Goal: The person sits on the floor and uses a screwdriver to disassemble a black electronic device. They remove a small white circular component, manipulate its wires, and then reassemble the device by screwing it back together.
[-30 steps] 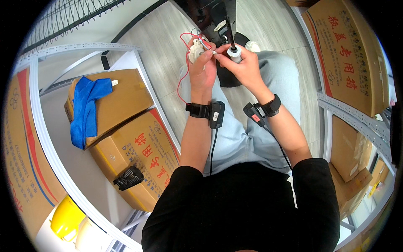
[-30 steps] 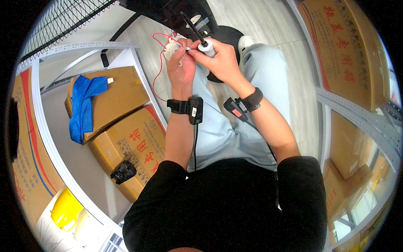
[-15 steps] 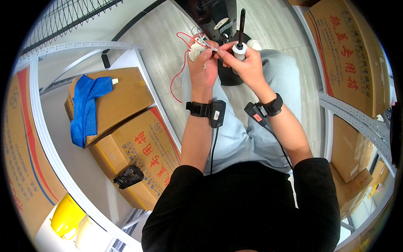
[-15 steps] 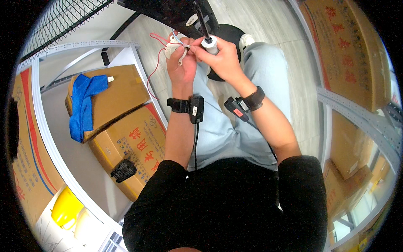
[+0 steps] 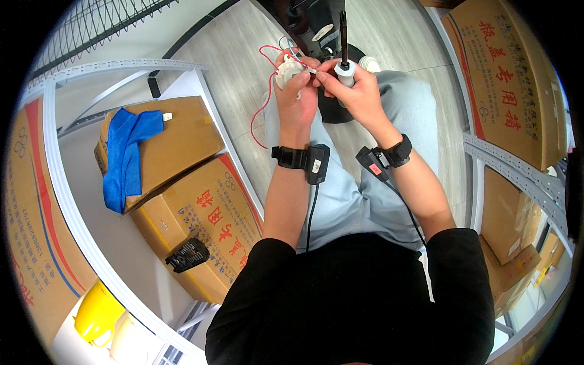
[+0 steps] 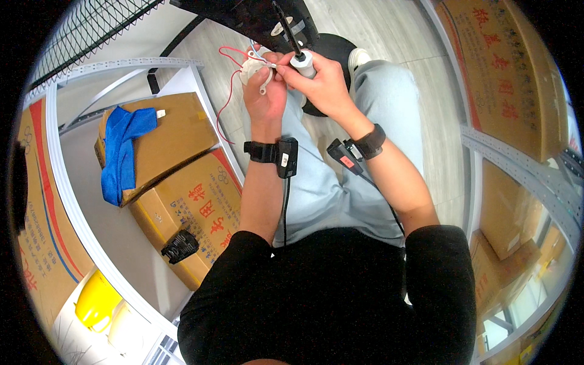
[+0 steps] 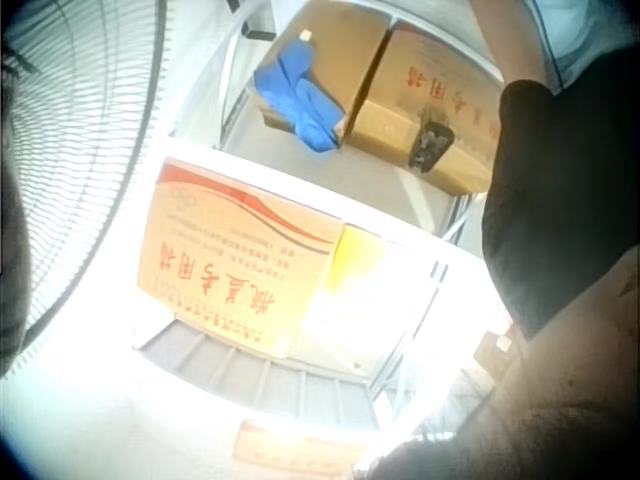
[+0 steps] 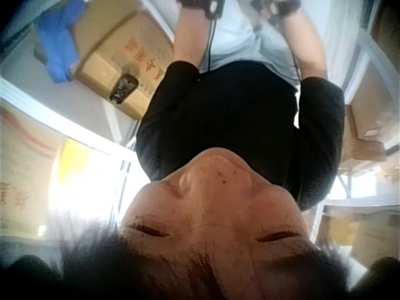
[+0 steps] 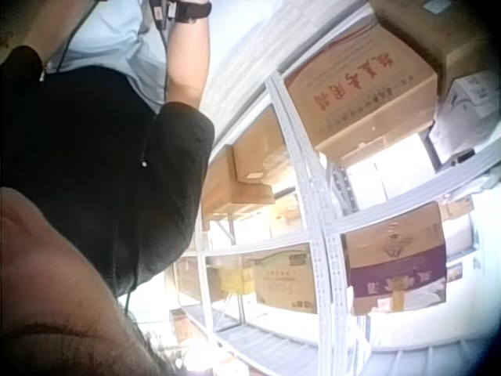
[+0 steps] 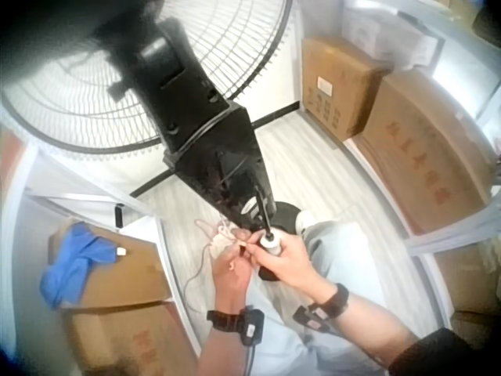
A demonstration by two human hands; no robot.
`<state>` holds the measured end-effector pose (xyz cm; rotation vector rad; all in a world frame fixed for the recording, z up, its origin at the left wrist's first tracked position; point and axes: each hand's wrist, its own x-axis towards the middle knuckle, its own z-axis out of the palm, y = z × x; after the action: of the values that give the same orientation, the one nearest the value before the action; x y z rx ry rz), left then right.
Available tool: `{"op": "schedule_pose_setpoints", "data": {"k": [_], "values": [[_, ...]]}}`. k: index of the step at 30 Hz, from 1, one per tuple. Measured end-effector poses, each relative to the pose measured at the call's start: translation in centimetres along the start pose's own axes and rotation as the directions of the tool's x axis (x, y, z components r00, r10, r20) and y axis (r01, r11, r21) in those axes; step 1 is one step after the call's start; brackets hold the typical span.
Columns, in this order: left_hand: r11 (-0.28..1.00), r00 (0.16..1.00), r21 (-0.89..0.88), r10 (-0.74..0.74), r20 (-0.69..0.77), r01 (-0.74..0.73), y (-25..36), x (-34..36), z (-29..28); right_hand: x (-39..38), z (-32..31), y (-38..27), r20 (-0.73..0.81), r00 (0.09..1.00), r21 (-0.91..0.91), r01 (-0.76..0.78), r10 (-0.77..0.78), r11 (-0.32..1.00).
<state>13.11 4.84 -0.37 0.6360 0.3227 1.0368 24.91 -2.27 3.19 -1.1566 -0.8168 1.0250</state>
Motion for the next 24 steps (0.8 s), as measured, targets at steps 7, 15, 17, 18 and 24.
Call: {"op": "schedule_pose_setpoints", "data": {"k": [7, 15, 17, 18, 24], "values": [[0.998, 1.0, -0.063, 0.003, -0.019, -0.004, -0.2, 0.2, 0.3, 0.0, -0.1, 0.8, -0.012, 0.999, -0.057, 0.035, -0.036, 0.998], [0.998, 1.0, -0.057, 0.004, -0.009, -0.004, -0.2, 0.2, 0.5, 0.1, 0.2, 1.6, -0.083, 0.989, -0.21, 0.102, -0.122, 0.972], [0.993, 1.0, -0.112, -0.023, 0.002, 0.023, -0.1, 0.1, 0.6, 0.2, 0.0, 2.0, -0.091, 0.988, -0.212, 0.101, -0.122, 0.972], [0.993, 1.0, -0.115, -0.024, -0.001, 0.023, -0.1, 0.1, 0.5, 0.3, -0.1, 2.1, -0.095, 0.988, -0.213, 0.1, -0.122, 0.972], [0.996, 1.0, -0.088, 0.003, -0.008, -0.004, -0.3, 0.1, 0.2, 0.1, 0.0, 1.6, -0.079, 0.989, -0.214, 0.104, -0.123, 0.971]]}}
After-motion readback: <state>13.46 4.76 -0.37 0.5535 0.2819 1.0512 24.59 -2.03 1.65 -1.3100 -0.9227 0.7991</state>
